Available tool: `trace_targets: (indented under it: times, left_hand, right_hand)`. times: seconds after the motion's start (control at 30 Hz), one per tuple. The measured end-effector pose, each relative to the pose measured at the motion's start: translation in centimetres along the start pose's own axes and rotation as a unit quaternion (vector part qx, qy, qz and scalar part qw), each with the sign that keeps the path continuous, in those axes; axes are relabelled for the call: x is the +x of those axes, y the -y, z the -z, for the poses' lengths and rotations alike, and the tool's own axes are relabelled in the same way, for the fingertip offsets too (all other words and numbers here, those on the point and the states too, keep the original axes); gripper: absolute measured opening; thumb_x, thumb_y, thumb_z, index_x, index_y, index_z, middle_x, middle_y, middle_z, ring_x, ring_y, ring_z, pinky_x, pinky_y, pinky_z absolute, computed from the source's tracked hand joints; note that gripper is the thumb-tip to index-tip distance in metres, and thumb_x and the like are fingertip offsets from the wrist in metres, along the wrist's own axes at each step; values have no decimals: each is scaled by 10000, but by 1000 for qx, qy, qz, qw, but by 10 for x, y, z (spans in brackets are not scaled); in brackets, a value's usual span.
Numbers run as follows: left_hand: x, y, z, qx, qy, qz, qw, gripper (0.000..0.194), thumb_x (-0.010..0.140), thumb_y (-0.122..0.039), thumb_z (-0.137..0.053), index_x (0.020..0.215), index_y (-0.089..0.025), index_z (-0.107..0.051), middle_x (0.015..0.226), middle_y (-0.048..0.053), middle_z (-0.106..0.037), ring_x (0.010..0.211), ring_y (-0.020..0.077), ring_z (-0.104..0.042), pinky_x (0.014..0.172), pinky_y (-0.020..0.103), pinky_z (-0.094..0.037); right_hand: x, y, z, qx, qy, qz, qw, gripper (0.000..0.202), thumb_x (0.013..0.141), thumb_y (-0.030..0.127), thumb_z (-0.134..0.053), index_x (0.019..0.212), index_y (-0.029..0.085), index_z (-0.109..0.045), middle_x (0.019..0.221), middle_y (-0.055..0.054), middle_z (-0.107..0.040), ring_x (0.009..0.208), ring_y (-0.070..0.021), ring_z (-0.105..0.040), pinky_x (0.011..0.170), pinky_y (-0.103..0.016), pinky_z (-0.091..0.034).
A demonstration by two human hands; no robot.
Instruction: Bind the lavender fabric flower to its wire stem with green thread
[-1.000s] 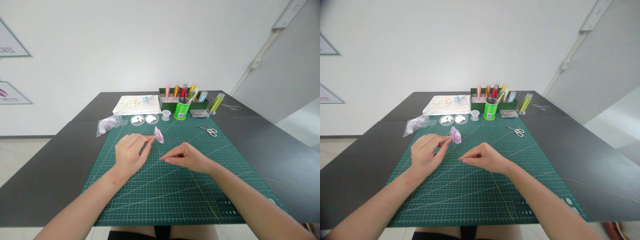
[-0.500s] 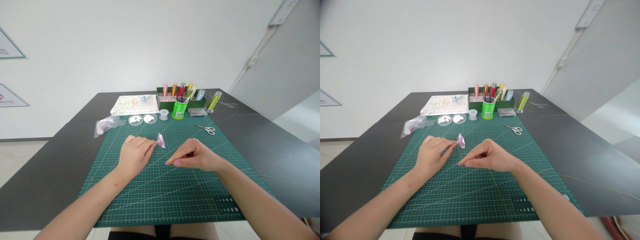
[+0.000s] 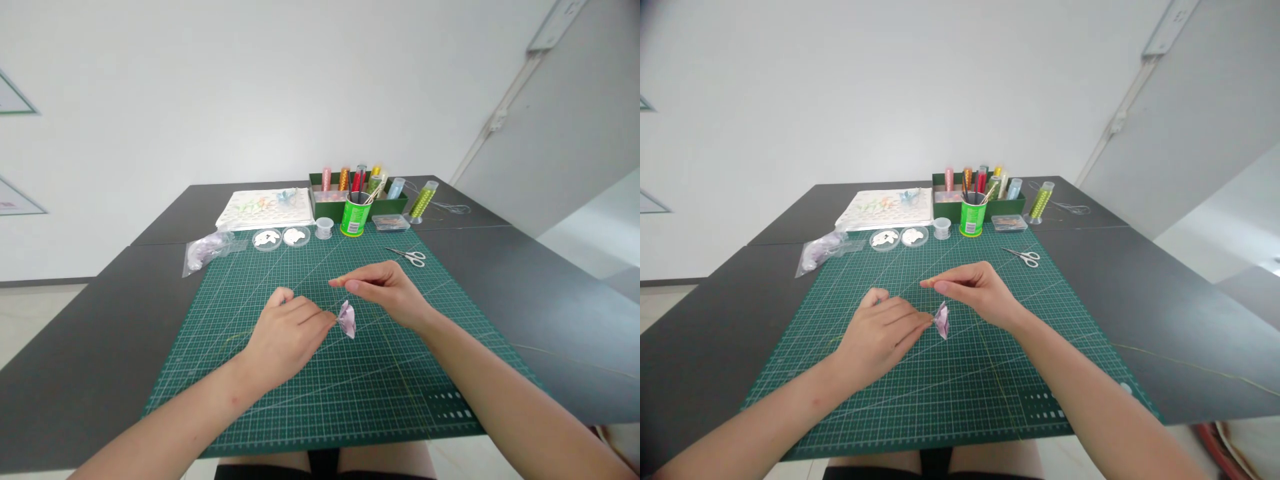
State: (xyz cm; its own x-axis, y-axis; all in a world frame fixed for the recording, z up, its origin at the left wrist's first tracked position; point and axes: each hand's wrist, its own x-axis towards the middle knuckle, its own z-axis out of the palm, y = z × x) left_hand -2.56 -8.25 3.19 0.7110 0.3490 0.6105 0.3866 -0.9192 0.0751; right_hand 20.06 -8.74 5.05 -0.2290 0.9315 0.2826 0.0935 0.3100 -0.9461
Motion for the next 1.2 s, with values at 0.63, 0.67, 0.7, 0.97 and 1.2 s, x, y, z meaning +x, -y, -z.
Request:
trace_targets:
  times: [0.63, 0.67, 0.7, 0.97, 1.2]
  left_hand:
    - [11, 7, 4, -224, 99, 307, 920, 182, 922, -216, -694, 756, -244, -762, 753, -73, -789, 677, 150, -688, 837, 350, -417]
    - [11, 8, 5, -232, 99, 321, 913, 186, 922, -236, -688, 754, -245, -766, 752, -68, -792, 692, 156, -696, 849, 347, -432]
    - [11, 10, 6, -245, 98, 331, 906, 197, 924, -256, -675, 752, -246, -770, 751, -61, -793, 707, 163, -704, 841, 337, -449]
    - [10, 17, 8, -328, 86, 360, 869, 225, 885, -314, -642, 717, -236, -769, 725, -27, -787, 733, 178, -735, 720, 279, -520]
    - [9, 10, 2, -308, 91, 355, 878, 220, 894, -287, -648, 717, -236, -770, 732, -34, -791, 712, 170, -728, 683, 273, -503]
  right_hand:
    - [-8, 13, 19, 8, 406, -37, 913, 293, 932, 355, -715, 1047, 114, -835, 603, -57, -715, 428, -62, -424, 410, -218, -266]
    - [-8, 11, 20, 7, 422, -45, 906, 299, 926, 352, -722, 1054, 105, -831, 634, -70, -733, 437, -63, -440, 411, -211, -273]
    - [-8, 9, 20, 2, 430, -53, 901, 299, 922, 348, -726, 1057, 103, -830, 664, -79, -749, 449, -64, -455, 414, -204, -281]
    - [-6, 9, 23, -40, 435, -80, 896, 281, 929, 339, -711, 1087, 136, -825, 734, -78, -783, 490, -69, -487, 440, -191, -309]
    - [-9, 11, 13, -13, 433, -54, 899, 308, 938, 328, -707, 1131, 108, -805, 780, -114, -797, 494, -78, -518, 449, -203, -332]
